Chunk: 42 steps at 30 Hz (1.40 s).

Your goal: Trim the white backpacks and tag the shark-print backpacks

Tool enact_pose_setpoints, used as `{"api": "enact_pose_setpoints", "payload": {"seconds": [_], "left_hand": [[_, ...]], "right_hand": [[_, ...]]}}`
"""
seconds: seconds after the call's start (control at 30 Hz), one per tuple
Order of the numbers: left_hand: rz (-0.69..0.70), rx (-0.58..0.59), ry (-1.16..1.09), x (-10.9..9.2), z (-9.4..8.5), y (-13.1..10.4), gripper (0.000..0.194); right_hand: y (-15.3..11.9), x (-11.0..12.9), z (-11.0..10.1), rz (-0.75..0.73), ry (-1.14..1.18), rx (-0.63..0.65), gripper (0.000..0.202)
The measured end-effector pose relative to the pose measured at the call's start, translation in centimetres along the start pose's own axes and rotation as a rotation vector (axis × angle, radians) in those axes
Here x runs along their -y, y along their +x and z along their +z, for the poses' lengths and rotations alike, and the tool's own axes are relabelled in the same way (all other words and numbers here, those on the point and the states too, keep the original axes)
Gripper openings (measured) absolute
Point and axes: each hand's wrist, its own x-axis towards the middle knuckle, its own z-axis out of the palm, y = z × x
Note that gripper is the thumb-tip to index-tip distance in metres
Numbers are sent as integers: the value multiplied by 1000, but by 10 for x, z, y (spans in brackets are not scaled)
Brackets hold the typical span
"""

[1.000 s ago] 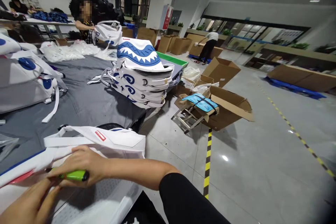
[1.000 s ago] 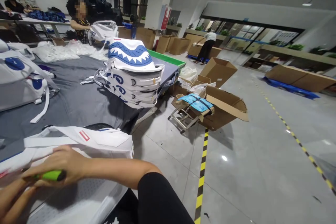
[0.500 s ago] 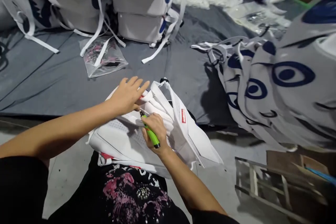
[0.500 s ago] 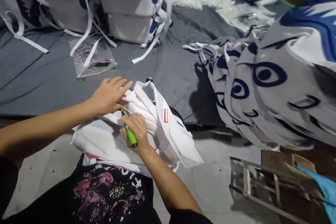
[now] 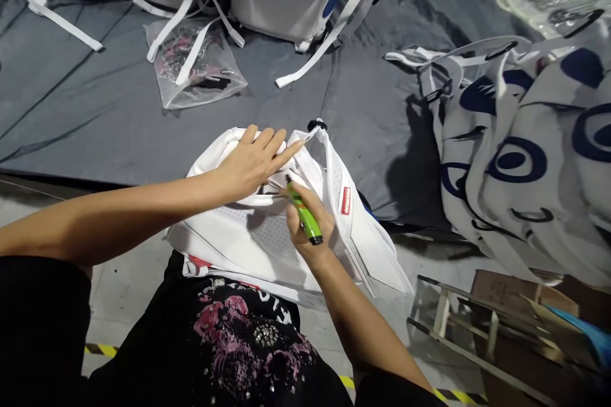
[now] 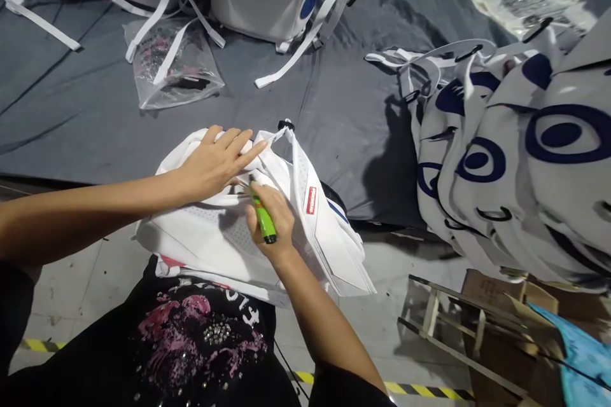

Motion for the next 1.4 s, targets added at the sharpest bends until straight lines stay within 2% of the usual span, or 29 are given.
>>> {"api": "enact_pose_setpoints", "payload": {"seconds": [0.07,0.13,0.23,0.33,0.4,0.53,0.6,0.67,0.77,0.83,0.93,1.2,1.4], "left_hand": [[0,-22,-5,1,2,0,80],[-10,-32,-14,2,3,-1,82],[-38,-25,-47,2,2,-1,84],[-61,-16,-94,2,-1,0,84],[-70,5,-104,2,-3,1,84],[-87,32,-97,1,-2,5,84],[-105,13,-105,1,0,6,83],[-117,-7,-144,1,2,6,82],[-82,-13,-215,0,1,6,84],[-27,0,-232,0,-3,7,85],[26,14,-244,-1,-6,11,80],[-33,25,-329,-5,-3,18,78],[-40,89,-200,-5,-8,19,82]], "right_hand": [[4,-3,-10,31,-127,-54,47],[10,-5,-22,41,-237,-44,42],[21,1,-37,98,-228,61,29],[36,9,-38,189,-169,153,27],[48,10,-33,208,-140,256,24],[72,0,-26,146,-115,640,13],[74,-3,-28,126,-184,714,13],[68,-3,-29,105,-281,670,15],[49,0,-28,57,-367,530,17],[38,0,-25,41,-369,461,19],[32,-2,-23,50,-326,425,20],[45,-3,-34,117,-236,555,19],[51,-3,-37,155,-241,627,21]]}}
